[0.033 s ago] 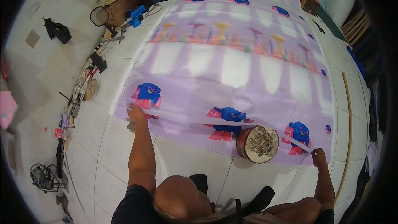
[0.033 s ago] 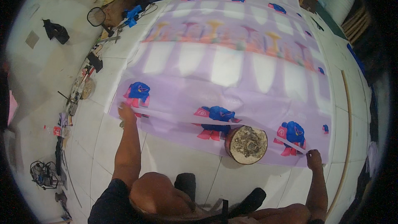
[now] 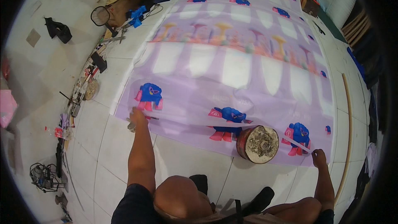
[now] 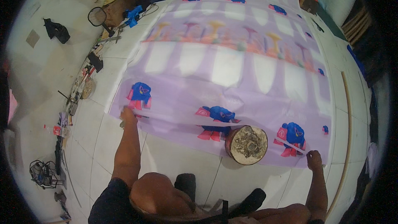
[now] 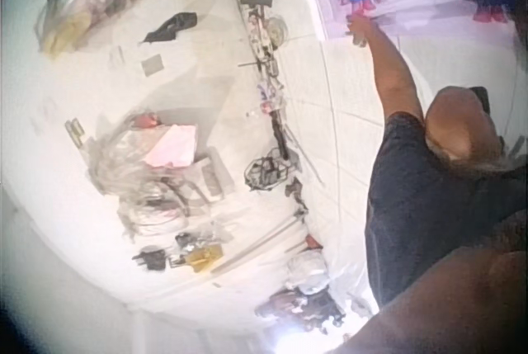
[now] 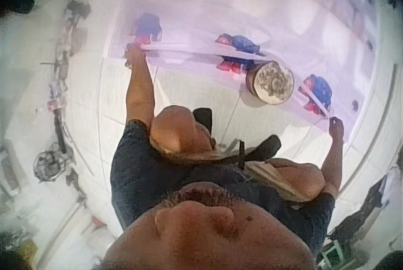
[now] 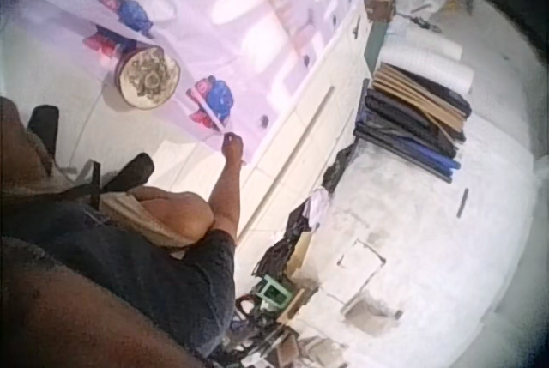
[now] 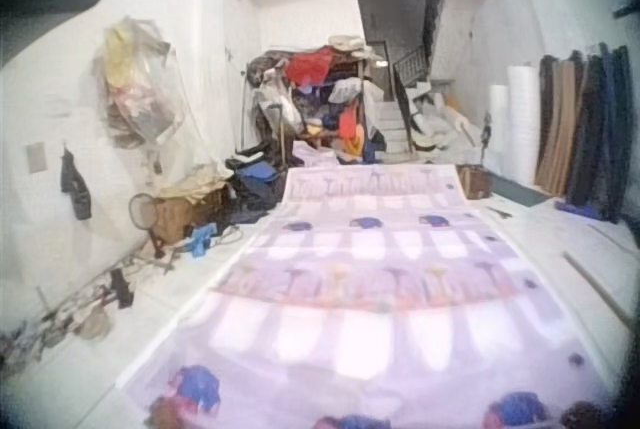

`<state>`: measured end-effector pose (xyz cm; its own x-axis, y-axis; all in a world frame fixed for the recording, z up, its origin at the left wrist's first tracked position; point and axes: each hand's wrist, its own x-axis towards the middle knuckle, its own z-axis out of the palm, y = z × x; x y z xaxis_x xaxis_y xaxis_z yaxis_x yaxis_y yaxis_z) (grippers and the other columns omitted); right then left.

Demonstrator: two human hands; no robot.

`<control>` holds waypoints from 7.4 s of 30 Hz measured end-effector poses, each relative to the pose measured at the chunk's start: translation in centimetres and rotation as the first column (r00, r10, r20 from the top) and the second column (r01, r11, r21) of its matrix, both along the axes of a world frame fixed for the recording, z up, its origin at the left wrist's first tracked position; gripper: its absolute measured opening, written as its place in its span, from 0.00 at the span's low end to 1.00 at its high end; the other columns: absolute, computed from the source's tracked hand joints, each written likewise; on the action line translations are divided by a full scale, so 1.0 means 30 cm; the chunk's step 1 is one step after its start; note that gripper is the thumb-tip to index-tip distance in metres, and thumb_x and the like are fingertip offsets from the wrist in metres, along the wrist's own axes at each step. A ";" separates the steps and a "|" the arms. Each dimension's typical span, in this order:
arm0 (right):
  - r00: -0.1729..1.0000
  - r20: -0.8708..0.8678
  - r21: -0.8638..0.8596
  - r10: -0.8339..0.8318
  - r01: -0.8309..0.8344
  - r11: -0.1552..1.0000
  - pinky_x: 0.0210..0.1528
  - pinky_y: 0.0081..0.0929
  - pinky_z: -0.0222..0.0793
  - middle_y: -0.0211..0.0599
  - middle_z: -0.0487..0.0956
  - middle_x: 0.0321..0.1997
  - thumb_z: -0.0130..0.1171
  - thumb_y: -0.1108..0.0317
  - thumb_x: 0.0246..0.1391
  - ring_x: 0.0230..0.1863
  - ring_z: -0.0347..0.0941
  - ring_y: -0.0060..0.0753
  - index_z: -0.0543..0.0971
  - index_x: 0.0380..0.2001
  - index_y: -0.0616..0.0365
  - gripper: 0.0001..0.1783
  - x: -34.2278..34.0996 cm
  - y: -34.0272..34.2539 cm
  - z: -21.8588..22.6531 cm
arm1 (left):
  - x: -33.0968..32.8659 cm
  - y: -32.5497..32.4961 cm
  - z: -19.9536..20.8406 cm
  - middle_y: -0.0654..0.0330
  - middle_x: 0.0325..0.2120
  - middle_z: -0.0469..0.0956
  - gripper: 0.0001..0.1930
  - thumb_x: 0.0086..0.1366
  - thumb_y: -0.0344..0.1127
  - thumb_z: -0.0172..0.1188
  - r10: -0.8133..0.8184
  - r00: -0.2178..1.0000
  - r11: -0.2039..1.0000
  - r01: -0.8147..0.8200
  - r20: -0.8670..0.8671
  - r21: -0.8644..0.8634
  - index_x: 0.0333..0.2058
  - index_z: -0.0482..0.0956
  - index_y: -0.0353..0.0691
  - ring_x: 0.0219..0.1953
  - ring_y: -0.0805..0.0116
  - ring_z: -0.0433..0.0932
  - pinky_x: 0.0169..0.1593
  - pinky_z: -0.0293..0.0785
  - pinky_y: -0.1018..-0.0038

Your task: The person uses a wooden pole to flatten a large printed fabric sheet on the floor, cuts along a vertical line with shears, and then uses a heavy metal weight and a plastic squeegee tool to smooth and align the fabric edge.

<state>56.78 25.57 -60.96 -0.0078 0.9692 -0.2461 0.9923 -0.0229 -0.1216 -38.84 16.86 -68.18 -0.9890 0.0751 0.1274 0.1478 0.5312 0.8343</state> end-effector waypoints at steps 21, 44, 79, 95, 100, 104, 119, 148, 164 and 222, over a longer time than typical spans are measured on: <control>0.784 -0.462 -0.064 0.415 -0.496 0.866 0.40 0.42 0.74 0.48 0.79 0.40 0.69 0.45 0.46 0.39 0.79 0.51 0.72 0.51 0.56 0.36 -0.970 -0.043 0.432 | 0.433 -0.204 -0.082 0.55 0.31 0.77 0.26 0.66 0.56 0.58 -0.602 0.356 0.778 0.059 0.715 0.625 0.49 0.70 0.39 0.29 0.62 0.78 0.26 0.74 0.69; 0.532 -0.346 0.060 0.773 -0.810 0.584 0.20 0.44 0.69 0.39 0.74 0.14 0.63 0.53 0.50 0.19 0.75 0.50 0.69 0.35 0.54 0.20 -0.902 -0.358 0.409 | 0.594 0.006 -0.063 0.56 0.28 0.79 0.14 0.63 0.40 0.61 -0.534 0.617 0.834 0.271 0.577 0.481 0.37 0.77 0.32 0.22 0.66 0.77 0.22 0.71 0.72; 0.967 -0.131 0.184 -0.216 0.238 0.954 0.65 0.49 0.61 0.40 0.71 0.64 0.46 0.57 0.61 0.68 0.61 0.49 0.75 0.57 0.50 0.24 0.611 -0.182 -0.123 | 0.878 -0.061 0.048 0.67 0.25 0.74 0.15 0.70 0.48 0.55 -0.561 0.285 0.686 0.685 0.777 0.244 0.39 0.76 0.41 0.22 0.78 0.67 0.22 0.60 0.82; 0.984 -0.136 0.280 -0.118 0.152 0.948 0.71 0.42 0.54 0.37 0.70 0.66 0.48 0.59 0.63 0.71 0.58 0.49 0.77 0.56 0.53 0.22 0.583 -0.169 -0.125 | 0.679 -0.093 -0.007 0.64 0.13 0.71 0.19 0.66 0.52 0.59 -0.405 0.646 0.772 0.621 0.648 -0.137 0.31 0.78 0.41 0.13 0.70 0.67 0.19 0.63 0.71; 0.968 -0.138 0.201 -0.211 0.236 0.951 0.72 0.44 0.52 0.35 0.69 0.67 0.46 0.48 0.65 0.72 0.56 0.47 0.78 0.55 0.50 0.25 0.577 -0.223 -0.131 | 0.726 -0.078 -0.024 0.63 0.13 0.71 0.18 0.66 0.52 0.60 -0.366 0.642 0.753 0.629 0.673 -0.191 0.32 0.78 0.40 0.13 0.68 0.68 0.20 0.64 0.69; 0.969 -0.155 0.239 -0.192 0.225 0.945 0.72 0.44 0.51 0.35 0.71 0.66 0.46 0.46 0.65 0.71 0.57 0.48 0.78 0.55 0.50 0.26 0.578 -0.216 -0.135 | 0.736 -0.075 -0.025 0.62 0.14 0.71 0.18 0.66 0.51 0.60 -0.327 0.643 0.741 0.629 0.692 -0.234 0.33 0.78 0.39 0.14 0.66 0.68 0.20 0.65 0.67; 0.950 -0.225 0.271 -0.219 0.276 0.922 0.70 0.41 0.58 0.40 0.72 0.64 0.51 0.48 0.62 0.69 0.60 0.50 0.79 0.52 0.52 0.24 0.533 -0.221 -0.104 | 1.140 0.340 0.480 0.49 0.23 0.76 0.18 0.65 0.45 0.59 -0.636 0.162 -0.559 0.578 0.755 -0.595 0.39 0.76 0.31 0.25 0.57 0.76 0.34 0.73 0.60; 0.936 -0.232 0.468 -0.265 0.346 0.813 0.68 0.43 0.59 0.40 0.74 0.62 0.54 0.50 0.62 0.69 0.61 0.48 0.81 0.49 0.52 0.22 0.533 -0.244 -0.186 | 2.913 0.343 0.140 0.49 0.66 0.59 0.26 0.66 0.37 0.56 -0.559 -0.788 -0.676 0.252 0.258 -0.693 0.63 0.67 0.52 0.67 0.44 0.58 0.63 0.58 0.39; 0.297 -0.675 0.107 -0.676 0.945 0.308 0.41 0.37 0.73 0.48 0.80 0.38 0.56 0.51 0.62 0.36 0.78 0.41 0.80 0.40 0.62 0.22 0.435 -0.424 -0.149 | 2.929 0.340 0.145 0.46 0.64 0.60 0.24 0.66 0.34 0.55 -0.553 -0.797 -0.655 0.234 0.244 -0.719 0.61 0.69 0.47 0.65 0.39 0.60 0.61 0.61 0.37; -0.297 -0.740 -0.580 -0.603 0.736 0.349 0.34 0.22 0.73 0.35 0.79 0.31 0.69 0.55 0.54 0.29 0.73 0.23 0.78 0.36 0.64 0.21 0.335 -0.474 -0.081 | 2.924 0.332 0.118 0.50 0.66 0.60 0.22 0.68 0.35 0.54 -0.570 -0.786 -0.661 0.265 0.239 -0.702 0.60 0.67 0.42 0.67 0.42 0.59 0.61 0.57 0.33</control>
<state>66.82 11.34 -63.40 0.5665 0.5194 -0.6398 -0.3851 -0.5195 -0.7628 48.88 26.83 -64.64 0.8687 0.4516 -0.2034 0.4901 -0.8429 0.2218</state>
